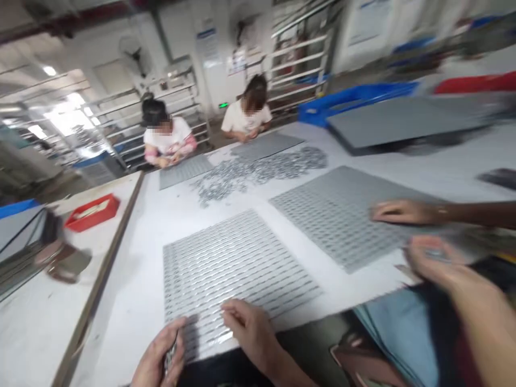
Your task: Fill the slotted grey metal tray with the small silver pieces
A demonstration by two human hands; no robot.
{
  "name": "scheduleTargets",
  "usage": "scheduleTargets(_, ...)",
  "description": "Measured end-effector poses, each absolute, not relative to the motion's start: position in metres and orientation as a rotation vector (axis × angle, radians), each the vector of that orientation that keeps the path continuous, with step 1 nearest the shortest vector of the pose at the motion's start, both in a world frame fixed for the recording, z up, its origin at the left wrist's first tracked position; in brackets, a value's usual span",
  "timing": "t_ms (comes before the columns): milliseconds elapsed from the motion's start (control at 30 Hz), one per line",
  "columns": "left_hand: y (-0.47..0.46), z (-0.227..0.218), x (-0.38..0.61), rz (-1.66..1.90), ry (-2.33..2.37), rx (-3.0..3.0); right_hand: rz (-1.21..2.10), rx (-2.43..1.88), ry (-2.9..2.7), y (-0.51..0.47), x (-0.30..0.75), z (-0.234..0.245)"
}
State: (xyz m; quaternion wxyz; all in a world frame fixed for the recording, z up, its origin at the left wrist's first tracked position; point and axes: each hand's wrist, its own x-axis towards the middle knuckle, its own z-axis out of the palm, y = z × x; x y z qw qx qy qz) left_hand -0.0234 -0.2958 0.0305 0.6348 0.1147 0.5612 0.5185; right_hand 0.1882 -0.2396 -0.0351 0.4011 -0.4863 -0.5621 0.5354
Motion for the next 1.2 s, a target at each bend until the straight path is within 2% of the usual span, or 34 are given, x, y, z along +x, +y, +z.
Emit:
scheduleTargets(133,-0.311,0.03,-0.055,1.424,1.29,0.116,1.428,-1.207,-1.587,-0.232,0.183,-0.024)
scheduleTargets(300,-0.318,0.024,-0.078,1.546,1.25,0.144,1.329,-1.161,-1.732,-0.219,0.158,-0.019)
scheduleTargets(633,-0.31,0.0,-0.087,1.478,1.088,0.106,1.086,-1.347,-2.055,-0.174,0.076,-0.021)
scheduleTargets(900,-0.316,-0.021,-0.097,1.438,1.066,0.108,0.957,-1.541,-2.17,-0.167,0.058,-0.029)
scheduleTargets(1100,-0.31,-0.018,-0.094,1.431,1.044,0.147,0.933,-1.585,-2.189,-0.16,0.057,-0.03)
scheduleTargets(1200,-0.312,-0.011,-0.087,1.423,1.063,0.168,1.047,-1.484,-2.109,-0.164,0.063,-0.022)
